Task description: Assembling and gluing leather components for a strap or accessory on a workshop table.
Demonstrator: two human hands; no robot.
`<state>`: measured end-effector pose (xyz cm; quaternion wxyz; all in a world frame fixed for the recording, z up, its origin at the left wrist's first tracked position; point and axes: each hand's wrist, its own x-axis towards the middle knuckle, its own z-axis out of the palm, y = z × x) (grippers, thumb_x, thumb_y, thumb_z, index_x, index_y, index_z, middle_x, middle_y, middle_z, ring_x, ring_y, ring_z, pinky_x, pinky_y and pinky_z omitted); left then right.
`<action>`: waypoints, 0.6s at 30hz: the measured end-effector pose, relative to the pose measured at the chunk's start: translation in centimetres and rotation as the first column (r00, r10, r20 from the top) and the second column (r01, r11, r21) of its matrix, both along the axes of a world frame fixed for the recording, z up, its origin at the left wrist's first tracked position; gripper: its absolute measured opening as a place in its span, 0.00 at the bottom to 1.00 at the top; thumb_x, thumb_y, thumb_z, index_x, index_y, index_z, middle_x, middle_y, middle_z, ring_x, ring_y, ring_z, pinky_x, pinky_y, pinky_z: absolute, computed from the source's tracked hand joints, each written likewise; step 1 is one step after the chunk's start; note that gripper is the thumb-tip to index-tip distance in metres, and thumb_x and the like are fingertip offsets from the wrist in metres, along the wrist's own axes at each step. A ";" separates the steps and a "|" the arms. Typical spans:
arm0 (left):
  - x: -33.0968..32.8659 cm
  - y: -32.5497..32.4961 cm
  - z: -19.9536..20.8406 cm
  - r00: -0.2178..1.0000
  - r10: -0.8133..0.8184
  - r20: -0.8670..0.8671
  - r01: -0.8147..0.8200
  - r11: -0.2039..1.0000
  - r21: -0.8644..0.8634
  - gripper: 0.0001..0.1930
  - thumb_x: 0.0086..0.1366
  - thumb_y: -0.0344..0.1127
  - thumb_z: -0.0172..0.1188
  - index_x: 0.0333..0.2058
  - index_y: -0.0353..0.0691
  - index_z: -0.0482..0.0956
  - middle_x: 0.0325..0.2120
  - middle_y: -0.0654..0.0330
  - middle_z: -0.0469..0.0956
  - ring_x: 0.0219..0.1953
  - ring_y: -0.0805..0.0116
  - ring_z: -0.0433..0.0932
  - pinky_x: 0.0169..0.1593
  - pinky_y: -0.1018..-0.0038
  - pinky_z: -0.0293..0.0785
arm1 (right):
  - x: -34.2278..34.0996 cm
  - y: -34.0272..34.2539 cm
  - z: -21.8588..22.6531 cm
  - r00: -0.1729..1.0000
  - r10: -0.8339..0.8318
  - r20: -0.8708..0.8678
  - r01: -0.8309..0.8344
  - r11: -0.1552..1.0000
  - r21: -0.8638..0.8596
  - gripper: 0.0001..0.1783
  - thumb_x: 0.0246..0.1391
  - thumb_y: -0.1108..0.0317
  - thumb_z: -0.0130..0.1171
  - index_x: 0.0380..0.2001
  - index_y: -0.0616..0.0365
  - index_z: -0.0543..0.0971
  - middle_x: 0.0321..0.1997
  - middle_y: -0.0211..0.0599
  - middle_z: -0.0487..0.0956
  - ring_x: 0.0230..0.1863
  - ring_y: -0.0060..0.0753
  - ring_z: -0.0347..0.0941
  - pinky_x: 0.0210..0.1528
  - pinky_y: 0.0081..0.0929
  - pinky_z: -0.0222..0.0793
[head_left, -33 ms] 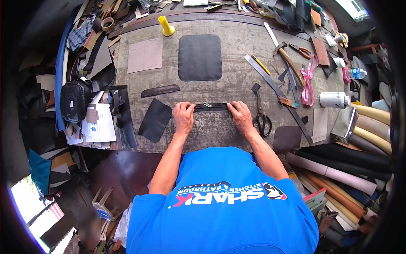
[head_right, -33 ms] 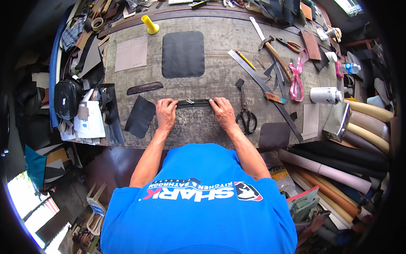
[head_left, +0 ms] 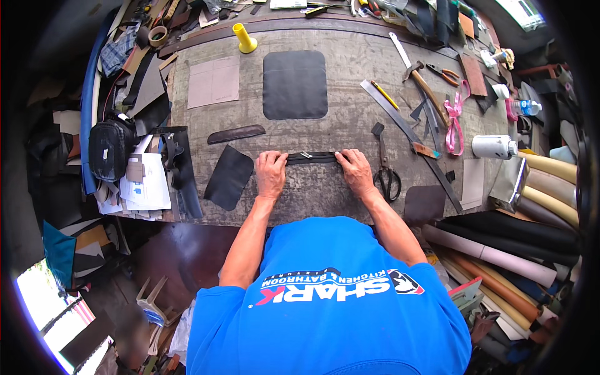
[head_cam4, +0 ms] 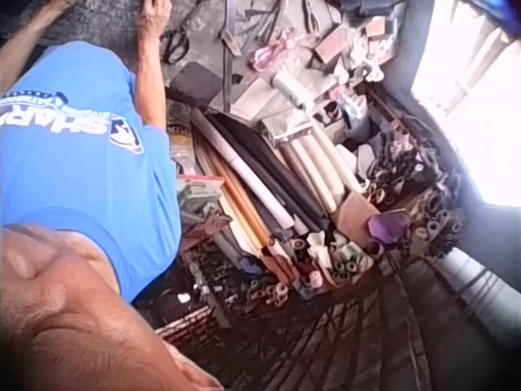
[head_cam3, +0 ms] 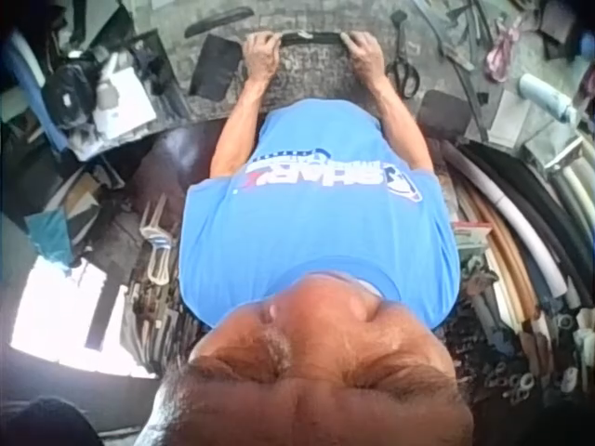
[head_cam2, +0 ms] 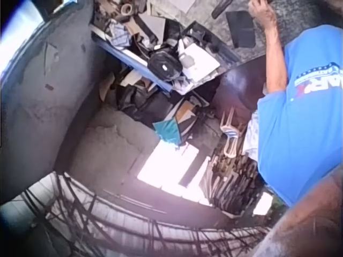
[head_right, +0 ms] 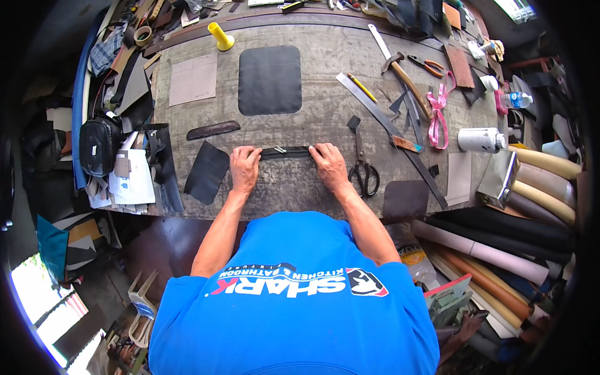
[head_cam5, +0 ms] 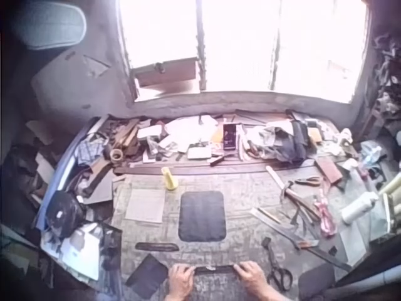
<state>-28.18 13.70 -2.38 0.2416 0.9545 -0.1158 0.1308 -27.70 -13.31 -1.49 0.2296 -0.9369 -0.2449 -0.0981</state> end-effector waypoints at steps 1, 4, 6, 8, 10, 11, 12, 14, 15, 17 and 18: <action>0.0 0.2 -0.2 1.000 -0.002 -0.003 0.002 1.000 -0.002 0.11 0.54 0.30 0.64 0.39 0.45 0.80 0.35 0.64 0.74 0.44 0.61 0.71 0.46 0.63 0.67 | 0.1 -0.1 0.1 1.000 -0.002 -0.003 0.002 1.000 -0.002 0.18 0.44 0.76 0.53 0.42 0.60 0.79 0.41 0.39 0.75 0.44 0.40 0.72 0.46 0.34 0.69; 0.4 0.6 -0.1 0.997 -0.077 -0.011 0.077 0.997 0.021 0.12 0.54 0.33 0.64 0.39 0.44 0.80 0.36 0.64 0.74 0.44 0.62 0.71 0.45 0.64 0.67 | 0.4 -0.1 0.1 0.999 -0.022 -0.025 0.021 1.000 -0.010 0.16 0.46 0.74 0.57 0.41 0.59 0.79 0.40 0.36 0.75 0.42 0.39 0.72 0.44 0.34 0.69; 0.5 0.8 0.2 0.992 -0.120 -0.041 0.122 0.992 0.044 0.13 0.55 0.35 0.64 0.40 0.44 0.80 0.35 0.64 0.73 0.43 0.62 0.71 0.45 0.65 0.68 | 0.6 -0.1 0.2 0.996 -0.051 -0.072 0.054 0.998 0.040 0.14 0.46 0.71 0.62 0.39 0.55 0.80 0.37 0.33 0.76 0.40 0.38 0.73 0.41 0.34 0.70; 0.6 0.9 0.6 0.990 -0.133 -0.046 0.136 0.988 0.069 0.13 0.55 0.35 0.64 0.41 0.44 0.81 0.34 0.64 0.74 0.41 0.62 0.71 0.44 0.65 0.67 | 0.9 -0.2 0.2 0.994 -0.050 -0.094 0.057 0.996 0.065 0.14 0.46 0.69 0.63 0.39 0.53 0.80 0.37 0.32 0.75 0.39 0.38 0.73 0.40 0.34 0.70; 0.7 0.9 0.9 0.986 -0.162 -0.038 0.165 0.979 0.117 0.14 0.56 0.36 0.65 0.41 0.44 0.81 0.32 0.64 0.73 0.39 0.63 0.71 0.44 0.65 0.67 | 1.0 -0.4 0.0 0.992 -0.048 -0.116 0.059 0.994 0.091 0.14 0.45 0.68 0.65 0.38 0.51 0.81 0.36 0.31 0.75 0.38 0.37 0.73 0.39 0.33 0.70; 0.8 1.0 0.9 0.986 -0.160 -0.043 0.164 0.980 0.115 0.14 0.56 0.36 0.65 0.41 0.44 0.81 0.32 0.64 0.73 0.39 0.63 0.71 0.44 0.65 0.67 | 1.1 -0.4 -0.2 0.994 -0.034 -0.105 0.043 0.996 0.080 0.13 0.45 0.68 0.65 0.38 0.51 0.81 0.36 0.30 0.75 0.38 0.37 0.72 0.39 0.34 0.70; 0.8 1.0 0.9 0.984 -0.175 -0.043 0.179 0.975 0.131 0.14 0.56 0.36 0.65 0.41 0.44 0.81 0.32 0.64 0.72 0.39 0.63 0.70 0.44 0.65 0.67 | 1.1 -0.4 -0.3 0.995 -0.020 -0.094 0.027 0.997 0.069 0.13 0.45 0.68 0.65 0.38 0.50 0.81 0.36 0.30 0.75 0.38 0.37 0.72 0.39 0.34 0.70; 0.9 1.0 0.7 0.981 -0.187 -0.050 0.192 0.970 0.146 0.14 0.56 0.37 0.65 0.42 0.44 0.81 0.32 0.64 0.72 0.39 0.63 0.70 0.44 0.65 0.67 | 1.2 -0.4 -0.3 0.996 -0.014 -0.093 0.019 0.998 0.055 0.13 0.46 0.68 0.64 0.39 0.50 0.81 0.36 0.31 0.75 0.39 0.37 0.72 0.39 0.34 0.69; 0.9 1.0 0.6 0.982 -0.178 -0.056 0.185 0.974 0.133 0.14 0.55 0.37 0.65 0.42 0.44 0.81 0.31 0.64 0.72 0.39 0.63 0.70 0.43 0.65 0.66 | 1.2 -0.4 -0.3 0.996 -0.010 -0.086 0.013 0.999 0.042 0.14 0.46 0.69 0.63 0.40 0.51 0.80 0.37 0.31 0.75 0.39 0.37 0.71 0.38 0.35 0.68; 1.1 0.8 0.7 0.983 -0.170 -0.064 0.176 0.977 0.119 0.15 0.55 0.37 0.65 0.42 0.44 0.81 0.31 0.63 0.71 0.39 0.63 0.70 0.42 0.65 0.66 | 1.0 0.0 -0.4 0.997 -0.022 -0.067 0.021 1.000 -0.011 0.14 0.46 0.70 0.62 0.40 0.53 0.80 0.37 0.32 0.74 0.40 0.38 0.71 0.38 0.34 0.67; 1.2 0.6 1.0 0.984 -0.167 -0.066 0.175 0.975 0.137 0.15 0.55 0.37 0.65 0.43 0.44 0.81 0.31 0.63 0.71 0.39 0.62 0.70 0.42 0.65 0.66 | 0.7 0.1 -0.3 0.998 -0.036 -0.041 0.034 0.997 -0.063 0.15 0.46 0.71 0.60 0.41 0.54 0.80 0.37 0.34 0.73 0.40 0.38 0.70 0.38 0.34 0.66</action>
